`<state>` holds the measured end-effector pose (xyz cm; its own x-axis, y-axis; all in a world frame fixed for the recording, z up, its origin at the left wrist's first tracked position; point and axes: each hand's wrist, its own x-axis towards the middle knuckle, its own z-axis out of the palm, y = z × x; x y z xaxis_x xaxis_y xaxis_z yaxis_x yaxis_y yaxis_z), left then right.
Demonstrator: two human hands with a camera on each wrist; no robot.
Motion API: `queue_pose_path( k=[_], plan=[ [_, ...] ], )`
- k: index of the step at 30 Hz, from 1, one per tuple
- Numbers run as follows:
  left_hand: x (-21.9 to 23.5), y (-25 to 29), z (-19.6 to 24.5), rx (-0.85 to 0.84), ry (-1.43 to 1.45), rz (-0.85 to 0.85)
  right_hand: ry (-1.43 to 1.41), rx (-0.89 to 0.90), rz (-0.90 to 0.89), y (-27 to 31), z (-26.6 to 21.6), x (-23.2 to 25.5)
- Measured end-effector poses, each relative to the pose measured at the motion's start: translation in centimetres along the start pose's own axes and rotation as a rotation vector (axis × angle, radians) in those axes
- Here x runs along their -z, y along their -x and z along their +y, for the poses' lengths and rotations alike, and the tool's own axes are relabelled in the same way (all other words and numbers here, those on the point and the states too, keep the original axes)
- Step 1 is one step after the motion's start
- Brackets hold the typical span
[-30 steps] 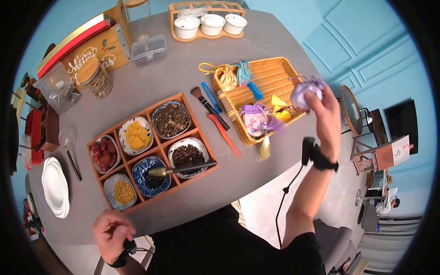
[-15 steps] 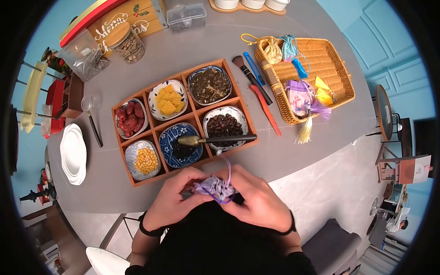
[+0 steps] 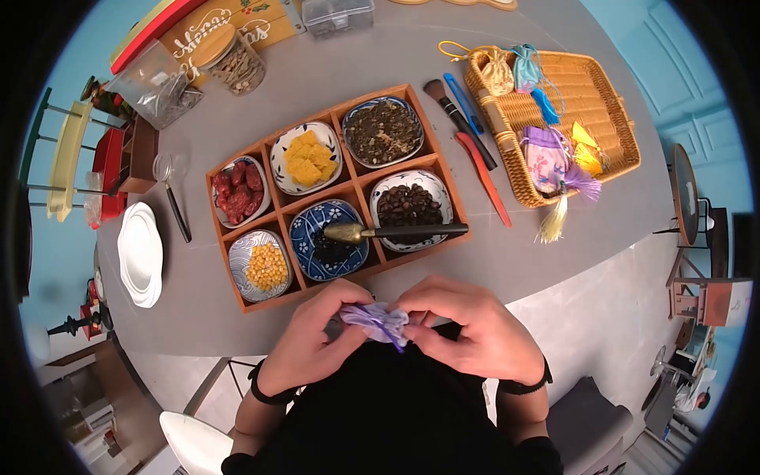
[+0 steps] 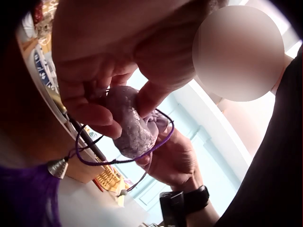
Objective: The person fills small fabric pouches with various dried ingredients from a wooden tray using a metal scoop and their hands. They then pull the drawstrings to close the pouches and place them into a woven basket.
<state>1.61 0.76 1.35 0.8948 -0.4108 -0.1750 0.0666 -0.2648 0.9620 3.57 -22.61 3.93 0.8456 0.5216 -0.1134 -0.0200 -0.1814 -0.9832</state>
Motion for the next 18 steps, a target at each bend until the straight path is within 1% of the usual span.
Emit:
queue_pose_path(
  k=[2,3,5,6,8,9,10,12,13,14,15,16,18],
  plan=[
    [-0.4,-0.1,0.0,-0.018,-0.028,-0.068,0.084,-0.088,-0.008,0.2,0.2,0.0],
    [-0.6,-0.3,0.1,-0.017,-0.029,-0.069,0.082,-0.087,-0.007,0.5,0.3,-0.2],
    [-0.8,-0.7,0.5,-0.096,-0.109,-0.016,0.197,-0.108,0.089,1.1,0.6,-0.6],
    [-0.8,-0.8,0.7,-0.097,-0.107,-0.021,0.198,-0.112,0.093,1.1,0.4,-0.6],
    [-0.9,-1.1,0.8,-0.178,-0.189,-0.041,0.222,-0.124,0.025,1.2,-0.4,-0.4],
    [-0.8,-1.3,0.7,-0.180,-0.183,-0.045,0.246,-0.129,0.008,1.1,-0.5,-0.2],
    [-0.6,-1.5,0.4,-0.198,-0.155,-0.066,0.249,-0.134,0.011,1.2,-0.2,0.1],
    [-0.1,-1.7,0.2,-0.224,-0.128,-0.091,0.161,-0.117,-0.051,1.5,1.1,0.7],
    [0.0,-1.5,0.3,-0.109,-0.009,-0.154,0.164,-0.122,-0.047,1.6,1.3,1.0],
    [0.1,-1.3,0.5,0.008,0.113,-0.220,0.020,-0.159,-0.060,1.8,1.5,1.3],
    [0.6,-1.4,1.3,0.036,0.105,-0.292,-0.123,-0.197,-0.070,2.1,1.5,1.6],
    [0.7,-1.6,1.3,0.032,0.112,-0.301,-0.119,-0.205,-0.062,2.3,1.3,1.8],
    [0.8,-1.7,1.2,0.032,0.162,-0.366,-0.059,-0.073,-0.106,2.3,0.4,1.7]
  ],
)
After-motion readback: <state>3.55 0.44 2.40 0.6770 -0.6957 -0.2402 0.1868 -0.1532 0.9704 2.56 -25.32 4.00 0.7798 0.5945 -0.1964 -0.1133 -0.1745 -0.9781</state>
